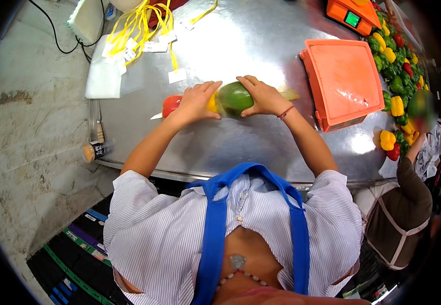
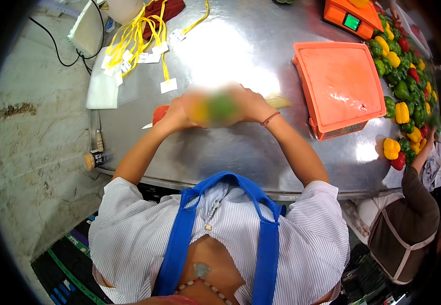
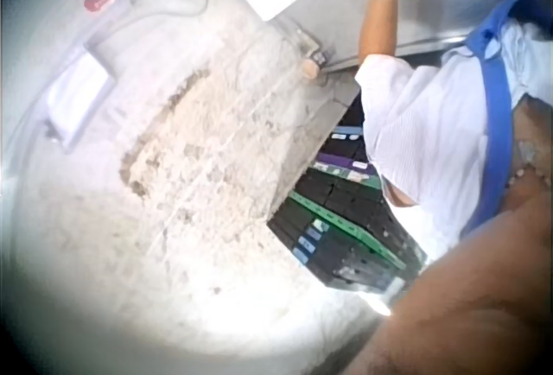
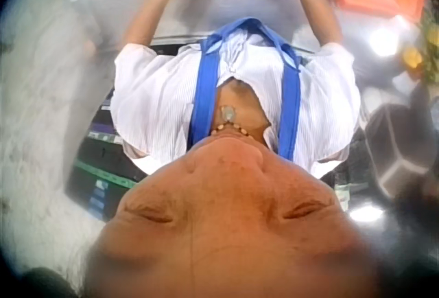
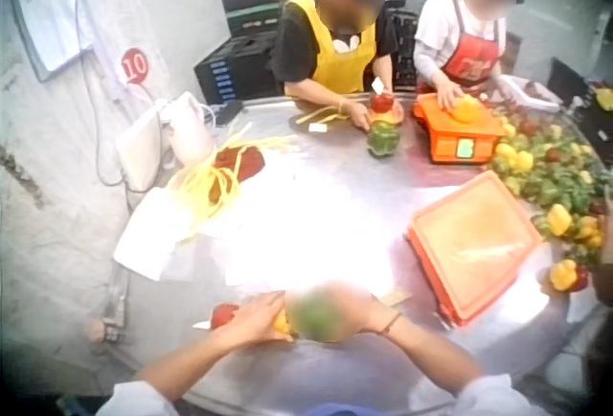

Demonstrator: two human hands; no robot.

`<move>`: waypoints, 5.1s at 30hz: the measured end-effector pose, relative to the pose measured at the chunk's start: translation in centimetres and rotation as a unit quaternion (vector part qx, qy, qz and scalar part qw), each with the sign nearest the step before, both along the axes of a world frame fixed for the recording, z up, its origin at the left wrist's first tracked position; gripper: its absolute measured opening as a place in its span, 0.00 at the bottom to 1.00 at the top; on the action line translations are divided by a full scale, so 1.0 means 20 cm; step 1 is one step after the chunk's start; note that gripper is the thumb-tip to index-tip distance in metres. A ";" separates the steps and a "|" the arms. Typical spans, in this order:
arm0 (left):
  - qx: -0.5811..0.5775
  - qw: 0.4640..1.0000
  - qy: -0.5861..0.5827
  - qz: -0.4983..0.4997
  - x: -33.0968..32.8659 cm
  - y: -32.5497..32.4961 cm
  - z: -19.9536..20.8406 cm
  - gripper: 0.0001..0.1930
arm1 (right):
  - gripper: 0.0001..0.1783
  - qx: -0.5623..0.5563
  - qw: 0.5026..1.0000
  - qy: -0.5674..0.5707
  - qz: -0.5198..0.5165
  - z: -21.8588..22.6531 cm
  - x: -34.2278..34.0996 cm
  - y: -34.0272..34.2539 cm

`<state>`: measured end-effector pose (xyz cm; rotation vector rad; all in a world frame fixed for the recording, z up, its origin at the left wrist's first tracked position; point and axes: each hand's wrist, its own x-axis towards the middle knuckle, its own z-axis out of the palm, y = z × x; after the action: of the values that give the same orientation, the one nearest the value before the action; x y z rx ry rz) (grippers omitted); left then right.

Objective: The person selects green, yellow, and red bell peppers from a pile, places them on a digital scale, and then bundles them together using a yellow plastic tie. The person repeats this process multiple times, creating several bundles of three peppers each.

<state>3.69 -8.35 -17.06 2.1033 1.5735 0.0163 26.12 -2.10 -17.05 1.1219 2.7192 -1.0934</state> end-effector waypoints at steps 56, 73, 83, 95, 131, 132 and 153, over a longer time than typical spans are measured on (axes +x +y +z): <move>0.059 0.981 -0.142 -0.122 0.36 0.08 0.03 0.51 | 0.12 0.100 0.962 0.088 -0.236 -0.38 0.12 -0.21; -0.174 0.945 -0.275 0.039 -0.28 0.09 0.01 0.45 | 0.13 0.069 0.945 -0.015 -0.319 -0.39 0.04 -0.18; -0.106 0.984 -0.104 -0.103 -0.08 0.25 0.00 0.44 | 0.15 -0.013 0.925 -0.020 -0.380 -0.37 0.02 -0.13; 0.123 0.988 0.089 0.007 0.10 -0.10 0.02 0.53 | 0.13 0.030 0.922 -0.042 -0.384 -0.35 -0.01 -0.18; 0.216 0.966 0.139 -0.015 0.13 -0.05 -0.04 0.51 | 0.49 0.054 0.974 0.216 -0.028 -0.18 0.06 -0.08; 0.202 0.971 0.129 -0.019 0.12 -0.04 -0.05 0.50 | 0.50 0.053 0.975 0.213 -0.030 -0.19 0.06 -0.09; 0.231 0.972 0.032 -0.016 0.10 0.01 -0.06 0.45 | 0.52 -0.121 0.903 0.295 -0.288 -0.28 -0.04 -0.15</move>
<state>5.72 -8.06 -18.20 2.5000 1.6995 0.3369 25.32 -5.16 -22.58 1.8644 2.5322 -2.0885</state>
